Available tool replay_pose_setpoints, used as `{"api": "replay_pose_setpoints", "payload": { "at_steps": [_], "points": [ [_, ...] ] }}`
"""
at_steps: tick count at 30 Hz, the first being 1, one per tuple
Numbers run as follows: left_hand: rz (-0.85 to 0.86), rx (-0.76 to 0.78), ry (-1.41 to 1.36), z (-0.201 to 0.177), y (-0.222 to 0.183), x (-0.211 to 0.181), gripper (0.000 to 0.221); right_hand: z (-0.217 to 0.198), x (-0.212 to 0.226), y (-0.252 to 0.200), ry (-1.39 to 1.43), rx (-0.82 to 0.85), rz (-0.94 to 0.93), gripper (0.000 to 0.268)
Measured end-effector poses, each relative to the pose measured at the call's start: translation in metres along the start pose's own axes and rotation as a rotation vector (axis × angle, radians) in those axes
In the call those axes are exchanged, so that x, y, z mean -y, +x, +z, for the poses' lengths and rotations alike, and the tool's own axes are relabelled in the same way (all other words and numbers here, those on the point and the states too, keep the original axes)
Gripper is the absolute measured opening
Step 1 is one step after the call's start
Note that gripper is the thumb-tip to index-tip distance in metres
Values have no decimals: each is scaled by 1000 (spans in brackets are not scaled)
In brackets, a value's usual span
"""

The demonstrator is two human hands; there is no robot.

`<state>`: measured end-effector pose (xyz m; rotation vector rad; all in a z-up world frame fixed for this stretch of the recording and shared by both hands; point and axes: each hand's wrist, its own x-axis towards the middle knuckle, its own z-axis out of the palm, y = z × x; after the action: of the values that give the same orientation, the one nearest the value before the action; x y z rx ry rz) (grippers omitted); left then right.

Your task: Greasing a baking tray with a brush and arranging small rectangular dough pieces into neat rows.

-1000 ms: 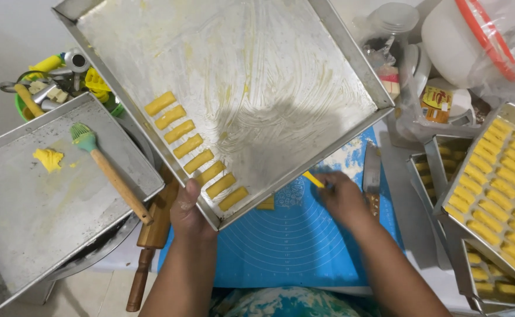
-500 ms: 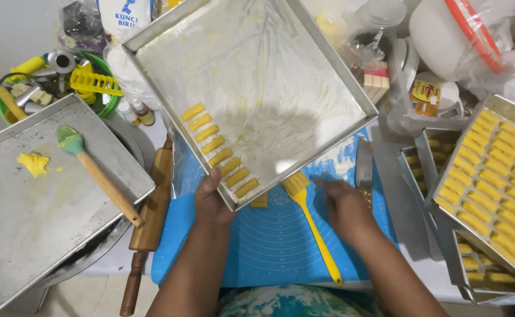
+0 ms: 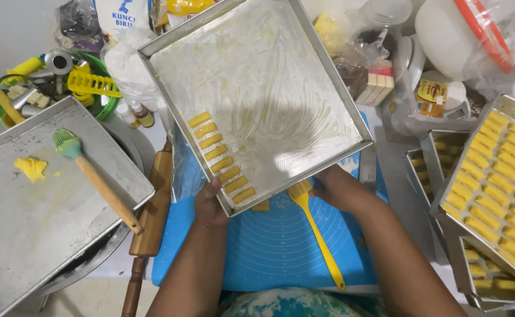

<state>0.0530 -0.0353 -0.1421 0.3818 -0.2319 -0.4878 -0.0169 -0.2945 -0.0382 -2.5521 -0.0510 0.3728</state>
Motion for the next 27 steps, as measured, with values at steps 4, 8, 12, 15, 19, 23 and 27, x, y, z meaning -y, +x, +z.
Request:
{"api": "replay_pose_setpoints", "payload": {
  "at_steps": [4,8,12,15,19,23,27],
  "points": [
    [6,0,11,4,2,-2,62,-3,1,-5,-83,2,17,54],
    [-4,13,10,2,4,-4,63,-15,4,-13,-142,44,134,52],
    [-9,6,10,2,3,-4,62,-12,1,-20,-195,79,188,48],
    [-18,8,10,1,3,-4,63,-14,-1,-28,-205,98,225,48],
    [-31,-23,35,-1,2,-4,64,-16,0,-38,-116,71,282,51],
    [-32,-19,59,4,2,-5,65,-18,1,-45,127,21,278,48],
    [-39,-14,69,-2,3,-4,67,5,-35,-40,292,-20,227,46]
  ]
}}
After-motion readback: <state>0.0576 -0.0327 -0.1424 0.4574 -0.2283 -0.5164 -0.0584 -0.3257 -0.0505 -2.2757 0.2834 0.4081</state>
